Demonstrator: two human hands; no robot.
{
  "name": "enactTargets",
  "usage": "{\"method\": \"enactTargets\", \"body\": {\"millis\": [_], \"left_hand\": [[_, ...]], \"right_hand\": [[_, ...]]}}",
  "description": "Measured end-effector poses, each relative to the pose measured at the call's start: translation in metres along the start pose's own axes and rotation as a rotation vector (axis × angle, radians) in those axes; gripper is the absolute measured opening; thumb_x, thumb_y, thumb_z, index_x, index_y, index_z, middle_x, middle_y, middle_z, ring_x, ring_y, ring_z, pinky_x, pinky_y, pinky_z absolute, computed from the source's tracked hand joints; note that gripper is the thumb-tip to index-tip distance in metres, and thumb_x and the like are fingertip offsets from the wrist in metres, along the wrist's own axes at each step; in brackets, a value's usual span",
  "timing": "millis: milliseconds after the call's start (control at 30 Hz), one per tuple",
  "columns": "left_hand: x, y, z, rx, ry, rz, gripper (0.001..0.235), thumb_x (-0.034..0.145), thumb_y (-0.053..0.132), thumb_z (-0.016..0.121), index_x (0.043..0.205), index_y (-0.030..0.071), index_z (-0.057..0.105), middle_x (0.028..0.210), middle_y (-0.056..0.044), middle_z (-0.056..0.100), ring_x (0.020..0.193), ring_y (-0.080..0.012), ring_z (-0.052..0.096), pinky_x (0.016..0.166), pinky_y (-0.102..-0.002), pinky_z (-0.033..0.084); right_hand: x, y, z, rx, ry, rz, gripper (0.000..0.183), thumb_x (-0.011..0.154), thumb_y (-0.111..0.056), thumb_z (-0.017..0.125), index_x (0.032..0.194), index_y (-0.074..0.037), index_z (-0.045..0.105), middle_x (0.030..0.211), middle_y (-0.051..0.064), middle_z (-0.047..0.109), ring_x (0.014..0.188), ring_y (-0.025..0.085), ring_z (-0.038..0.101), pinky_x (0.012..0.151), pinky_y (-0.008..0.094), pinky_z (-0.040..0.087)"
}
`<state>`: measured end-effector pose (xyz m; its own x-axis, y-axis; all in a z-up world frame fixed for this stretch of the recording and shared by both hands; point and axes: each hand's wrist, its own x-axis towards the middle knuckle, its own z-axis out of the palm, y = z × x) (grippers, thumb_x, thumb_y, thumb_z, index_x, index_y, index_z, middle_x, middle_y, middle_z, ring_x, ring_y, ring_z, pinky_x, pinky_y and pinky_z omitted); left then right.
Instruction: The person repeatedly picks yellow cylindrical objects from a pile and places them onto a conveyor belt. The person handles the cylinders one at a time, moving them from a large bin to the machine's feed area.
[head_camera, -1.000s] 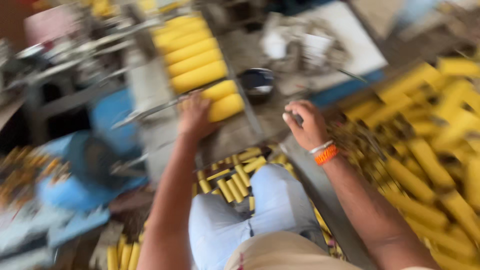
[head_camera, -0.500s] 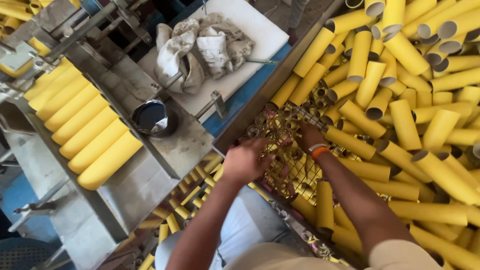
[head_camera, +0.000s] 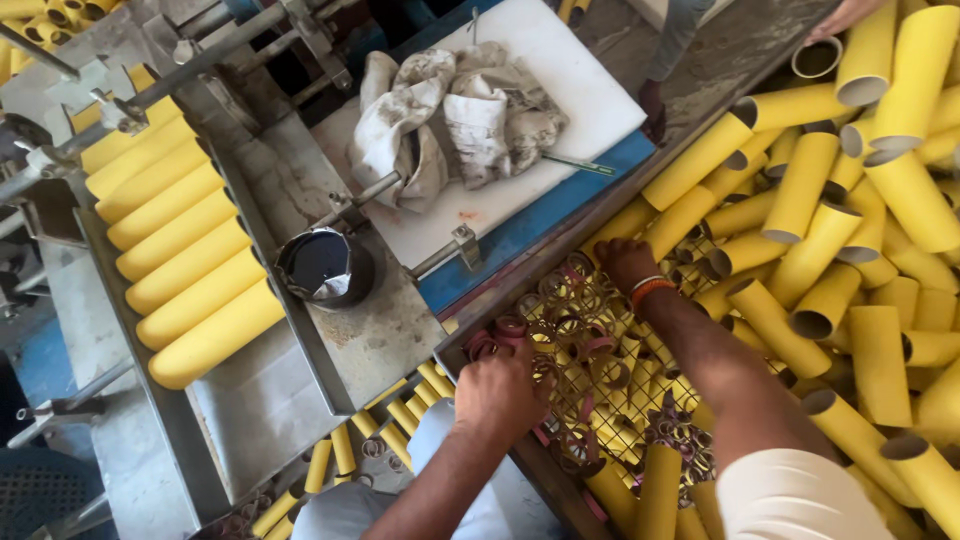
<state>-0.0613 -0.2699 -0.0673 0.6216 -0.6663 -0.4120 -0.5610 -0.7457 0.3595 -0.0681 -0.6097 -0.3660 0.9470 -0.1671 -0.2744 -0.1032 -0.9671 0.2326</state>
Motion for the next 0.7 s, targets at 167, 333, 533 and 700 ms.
{"method": "enactTargets", "body": {"millis": [167, 333, 533, 700], "left_hand": [[-0.001, 0.001, -0.002, -0.026, 0.003, 0.016, 0.051, 0.09, 0.048, 0.067, 0.119, 0.007, 0.06, 0.1, -0.016, 0.072, 0.089, -0.0346, 0.073, 0.076, -0.047, 0.059], [-0.002, -0.001, 0.002, -0.084, 0.054, 0.03, 0.052, 0.091, 0.047, 0.067, 0.124, 0.007, 0.06, 0.109, -0.019, 0.07, 0.096, -0.0371, 0.071, 0.081, -0.049, 0.057], [0.0, -0.004, 0.005, -0.153, 0.19, 0.14, 0.066, 0.088, 0.052, 0.068, 0.136, 0.007, 0.055, 0.126, -0.019, 0.062, 0.114, -0.037, 0.065, 0.092, -0.048, 0.054], [-0.015, -0.02, -0.009, -0.428, 0.468, 0.455, 0.077, 0.086, 0.059, 0.07, 0.141, 0.007, 0.054, 0.14, -0.02, 0.056, 0.128, -0.0408, 0.056, 0.106, -0.049, 0.046]], "right_hand": [[0.023, -0.029, 0.004, -0.005, 0.062, -0.156, 0.026, 0.094, -0.028, 0.061, 0.112, -0.013, 0.072, 0.11, 0.012, 0.07, 0.096, 0.032, 0.07, 0.074, 0.045, 0.058], [0.029, -0.034, -0.045, 0.097, 0.02, 0.133, 0.025, 0.098, -0.025, 0.056, 0.106, -0.011, 0.076, 0.11, 0.015, 0.073, 0.099, 0.032, 0.072, 0.079, 0.046, 0.059], [-0.094, 0.023, -0.18, 0.338, -0.108, 0.245, 0.027, 0.101, -0.012, 0.057, 0.118, -0.019, 0.077, 0.115, 0.008, 0.072, 0.092, 0.024, 0.072, 0.085, 0.039, 0.059], [-0.202, 0.024, -0.296, 0.765, 0.339, 0.179, 0.028, 0.095, -0.007, 0.066, 0.121, -0.013, 0.075, 0.119, 0.012, 0.068, 0.096, 0.024, 0.068, 0.081, 0.032, 0.057]]}}
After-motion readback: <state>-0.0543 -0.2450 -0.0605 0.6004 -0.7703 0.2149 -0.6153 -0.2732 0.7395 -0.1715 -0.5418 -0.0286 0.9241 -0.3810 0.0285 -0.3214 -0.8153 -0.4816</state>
